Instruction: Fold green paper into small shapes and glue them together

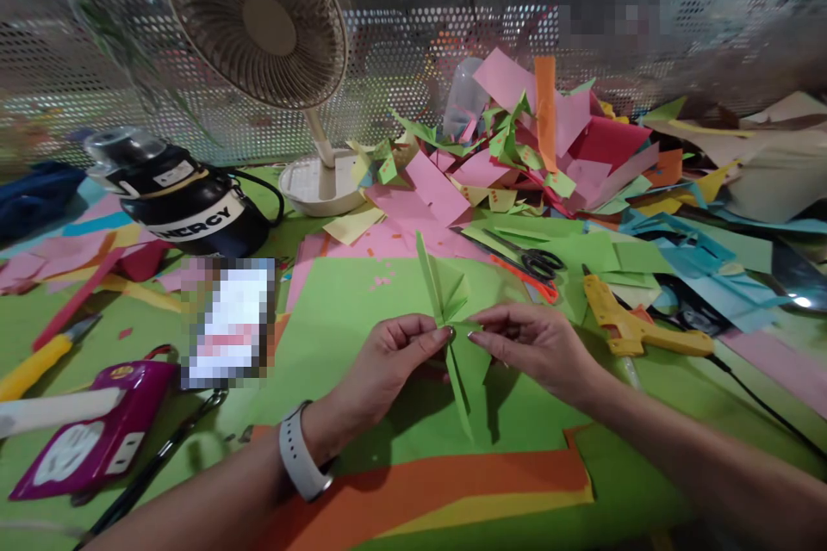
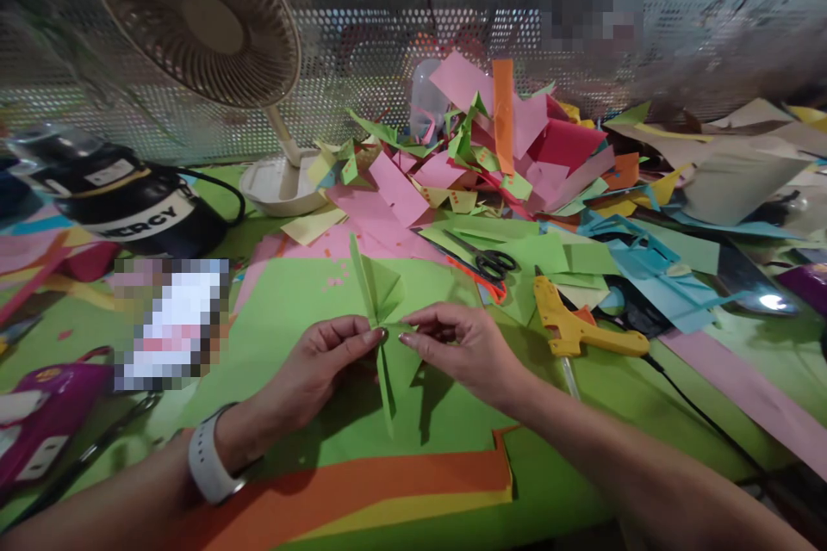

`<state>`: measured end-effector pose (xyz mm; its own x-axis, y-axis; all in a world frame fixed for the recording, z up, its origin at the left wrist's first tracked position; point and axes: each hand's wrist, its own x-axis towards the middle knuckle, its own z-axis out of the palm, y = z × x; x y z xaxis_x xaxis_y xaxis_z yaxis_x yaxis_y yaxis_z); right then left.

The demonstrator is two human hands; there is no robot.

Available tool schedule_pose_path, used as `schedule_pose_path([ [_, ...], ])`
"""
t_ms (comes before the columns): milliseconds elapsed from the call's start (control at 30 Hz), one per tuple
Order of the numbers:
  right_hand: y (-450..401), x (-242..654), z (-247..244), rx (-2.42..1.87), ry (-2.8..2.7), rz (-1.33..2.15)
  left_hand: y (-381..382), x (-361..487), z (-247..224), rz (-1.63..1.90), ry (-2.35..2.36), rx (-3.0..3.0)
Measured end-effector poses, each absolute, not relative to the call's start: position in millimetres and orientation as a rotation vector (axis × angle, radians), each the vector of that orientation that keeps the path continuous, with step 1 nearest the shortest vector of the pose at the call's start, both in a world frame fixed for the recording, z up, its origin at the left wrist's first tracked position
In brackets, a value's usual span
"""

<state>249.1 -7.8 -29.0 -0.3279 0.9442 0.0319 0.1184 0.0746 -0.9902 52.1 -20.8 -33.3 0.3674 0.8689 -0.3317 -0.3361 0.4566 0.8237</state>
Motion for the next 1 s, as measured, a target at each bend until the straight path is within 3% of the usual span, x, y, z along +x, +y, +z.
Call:
schedule_pose_path([
  [100, -8.9, 249.9, -27.9, -1.025, -1.770, 1.087, -20.6, 51.8, -33.7, 0.865, 0.856, 0.734],
  [200, -7.5, 251.4, -27.1, -0.872, -1.853, 1.043, -20.7, 51.1, -33.7, 0.874, 0.843, 0.749],
  [700, -1.4, 256.8, -22.5, -0.784, -1.659, 1.550, -21.0, 50.3, -34.9, 0.866, 0.828, 0.753],
  [1000, -0.2, 258.8, -24.6, -0.780, -1.671, 1.597, -22.1, 50.8, -35.5, 0.847, 0.849, 0.716],
])
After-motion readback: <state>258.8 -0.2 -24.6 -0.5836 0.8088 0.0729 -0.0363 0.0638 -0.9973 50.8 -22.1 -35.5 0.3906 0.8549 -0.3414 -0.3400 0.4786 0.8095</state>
